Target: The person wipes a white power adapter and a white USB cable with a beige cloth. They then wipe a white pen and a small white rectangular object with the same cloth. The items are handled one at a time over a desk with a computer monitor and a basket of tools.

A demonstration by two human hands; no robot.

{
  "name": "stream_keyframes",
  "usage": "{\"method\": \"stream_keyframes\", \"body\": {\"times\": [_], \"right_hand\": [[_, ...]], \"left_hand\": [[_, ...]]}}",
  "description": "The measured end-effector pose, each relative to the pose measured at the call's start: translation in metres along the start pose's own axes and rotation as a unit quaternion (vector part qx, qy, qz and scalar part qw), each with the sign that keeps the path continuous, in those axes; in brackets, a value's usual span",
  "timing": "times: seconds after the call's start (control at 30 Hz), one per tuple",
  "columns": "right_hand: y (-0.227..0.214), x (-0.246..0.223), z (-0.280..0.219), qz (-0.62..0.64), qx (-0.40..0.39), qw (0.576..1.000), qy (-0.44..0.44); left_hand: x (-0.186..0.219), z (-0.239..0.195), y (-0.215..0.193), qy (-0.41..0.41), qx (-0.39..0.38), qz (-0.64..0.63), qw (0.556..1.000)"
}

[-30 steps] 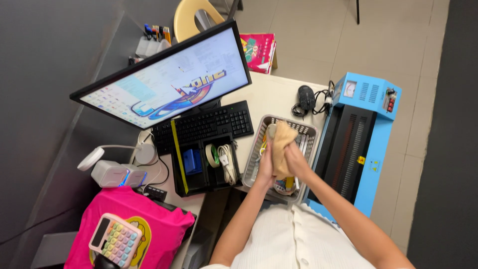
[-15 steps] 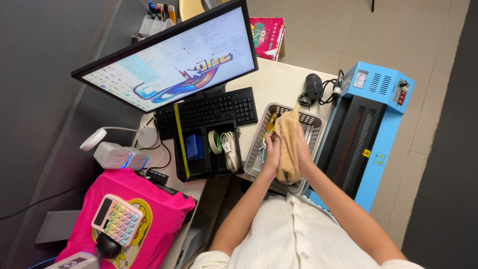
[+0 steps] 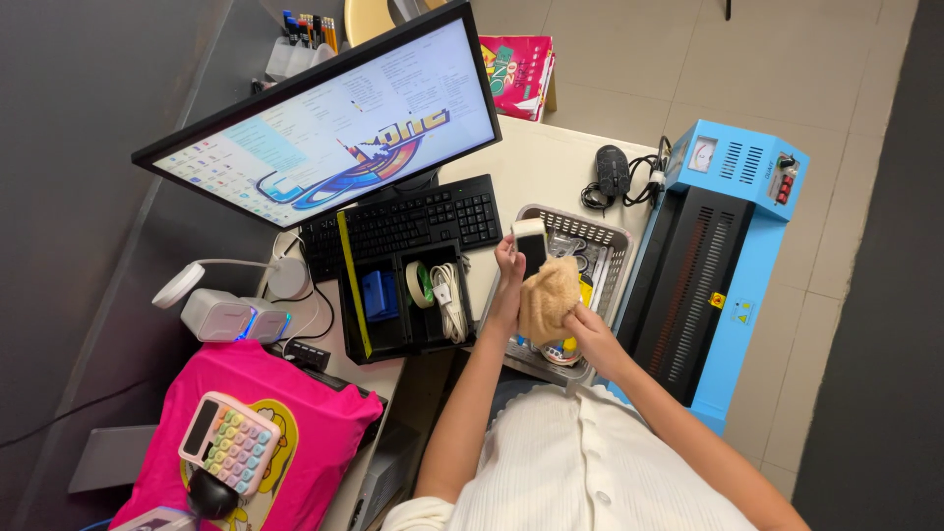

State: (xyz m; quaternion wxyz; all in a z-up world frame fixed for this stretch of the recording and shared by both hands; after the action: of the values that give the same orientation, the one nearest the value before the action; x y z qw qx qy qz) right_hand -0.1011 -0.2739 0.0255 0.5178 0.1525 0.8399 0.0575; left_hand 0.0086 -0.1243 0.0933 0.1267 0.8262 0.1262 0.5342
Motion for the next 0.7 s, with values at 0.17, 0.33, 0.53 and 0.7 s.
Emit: {"method": "stream_keyframes", "body": {"times": [0.17,0.33,0.53,0.7], "right_hand": [[0.006,-0.042,-0.015,0.149,0.026,0.988,-0.024],[0.024,-0.120,-0.033,0.363,0.029,0.929,-0.070],[0.039,-0.149,-0.020,-0.018,0.007,0.926,-0.378],[0.049,-0.119,0.001,-0.219,0.056,0.865,-0.447]], "left_hand": [[-0.009,0.000,-0.008,-0.098,-0.083,-0.147,0.981],[-0.006,-0.011,-0.001,-0.120,-0.122,-0.205,0.964],[-0.044,-0.002,-0.011,-0.146,-0.134,-0.134,0.971],[-0.048,0.018,-0.016,-0.048,-0.113,0.008,0.992]]}}
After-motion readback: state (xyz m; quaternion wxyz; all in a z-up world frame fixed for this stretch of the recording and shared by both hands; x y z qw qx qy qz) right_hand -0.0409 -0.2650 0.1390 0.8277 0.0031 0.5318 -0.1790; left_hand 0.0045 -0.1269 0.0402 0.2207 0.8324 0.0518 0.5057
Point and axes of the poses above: each hand's wrist, its own z-axis towards the middle knuckle, its own y-axis out of the palm, x = y × z, the point moved 1 cm from there along z, towards the middle knuckle, and after that the axes turned 12 degrees about x, right-handed, at the moved point
